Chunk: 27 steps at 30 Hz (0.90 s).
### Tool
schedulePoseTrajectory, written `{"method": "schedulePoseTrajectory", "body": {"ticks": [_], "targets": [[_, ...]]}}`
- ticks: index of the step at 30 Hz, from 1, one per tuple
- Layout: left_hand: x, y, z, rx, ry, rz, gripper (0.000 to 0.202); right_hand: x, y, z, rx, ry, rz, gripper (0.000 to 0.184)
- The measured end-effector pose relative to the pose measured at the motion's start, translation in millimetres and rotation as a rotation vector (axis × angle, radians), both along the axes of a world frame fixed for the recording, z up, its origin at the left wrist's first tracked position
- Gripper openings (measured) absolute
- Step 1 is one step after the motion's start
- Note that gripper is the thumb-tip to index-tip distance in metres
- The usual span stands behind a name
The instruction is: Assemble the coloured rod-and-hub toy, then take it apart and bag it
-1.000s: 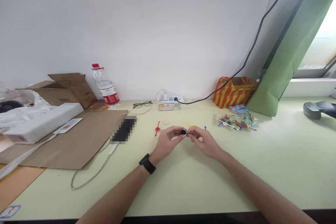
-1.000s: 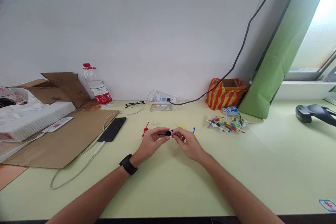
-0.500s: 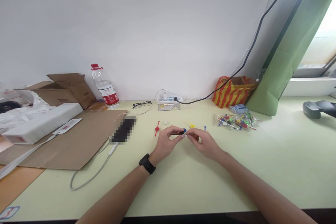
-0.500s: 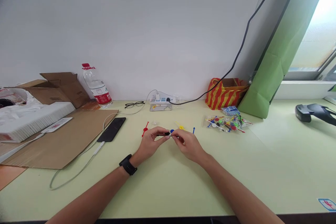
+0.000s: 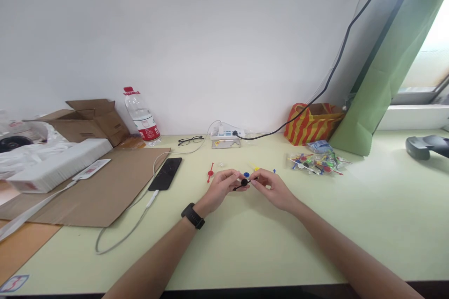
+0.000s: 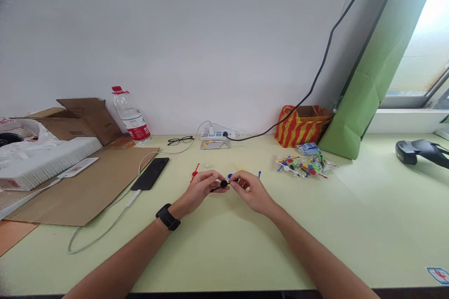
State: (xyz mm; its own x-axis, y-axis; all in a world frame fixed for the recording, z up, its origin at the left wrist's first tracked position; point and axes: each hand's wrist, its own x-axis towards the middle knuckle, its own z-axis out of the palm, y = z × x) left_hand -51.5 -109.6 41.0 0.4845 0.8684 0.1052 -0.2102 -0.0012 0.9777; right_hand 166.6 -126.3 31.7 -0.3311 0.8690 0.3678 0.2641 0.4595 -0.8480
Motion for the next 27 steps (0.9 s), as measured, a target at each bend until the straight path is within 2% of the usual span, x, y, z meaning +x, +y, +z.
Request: {"method": "schedulePoseTrajectory", "body": {"ticks": [2, 6, 10, 13, 20, 22, 25, 27], "targets": [[-2.3, 1.4, 0.0, -0.052, -0.021, -0.036, 0.029, 1.3, 1.3, 0.1, -0.012, 0.019, 0.005, 0.024], [-4.4, 4.3, -3.3, -0.036, 0.012, -0.072, 0.024, 2.6, 3.0, -1.6, 0.056, 0.009, -0.045, 0.024], [-3.3, 7.1, -7.3, 0.006, -0.001, 0.04, 0.031, 3.8, 2.3, -1.6, 0.157, -0.027, -0.135, 0.032], [-2.9, 8.7, -9.2, 0.001, 0.009, 0.116, 0.036, 4.1, 0.0, 0.5, 0.121, -0.001, -0.13, 0.038], [-2.0, 9.1, -10.2, 0.027, -0.014, 0.199, 0.036, -0.6, -4.3, 0.5, -0.051, 0.142, -0.066, 0.056], [-1.3, 9.3, -9.9, 0.035, -0.017, 0.217, 0.036, 0.3, -3.7, 1.2, -0.172, 0.177, -0.002, 0.051], [-0.8, 9.6, -9.6, 0.033, -0.025, 0.234, 0.037, 5.5, -1.8, 5.2, -0.428, 0.102, 0.259, 0.072], [-0.8, 9.8, -9.6, 0.034, -0.029, 0.235, 0.036, 9.3, -0.1, 7.8, -0.517, 0.086, 0.366, 0.077]]}}
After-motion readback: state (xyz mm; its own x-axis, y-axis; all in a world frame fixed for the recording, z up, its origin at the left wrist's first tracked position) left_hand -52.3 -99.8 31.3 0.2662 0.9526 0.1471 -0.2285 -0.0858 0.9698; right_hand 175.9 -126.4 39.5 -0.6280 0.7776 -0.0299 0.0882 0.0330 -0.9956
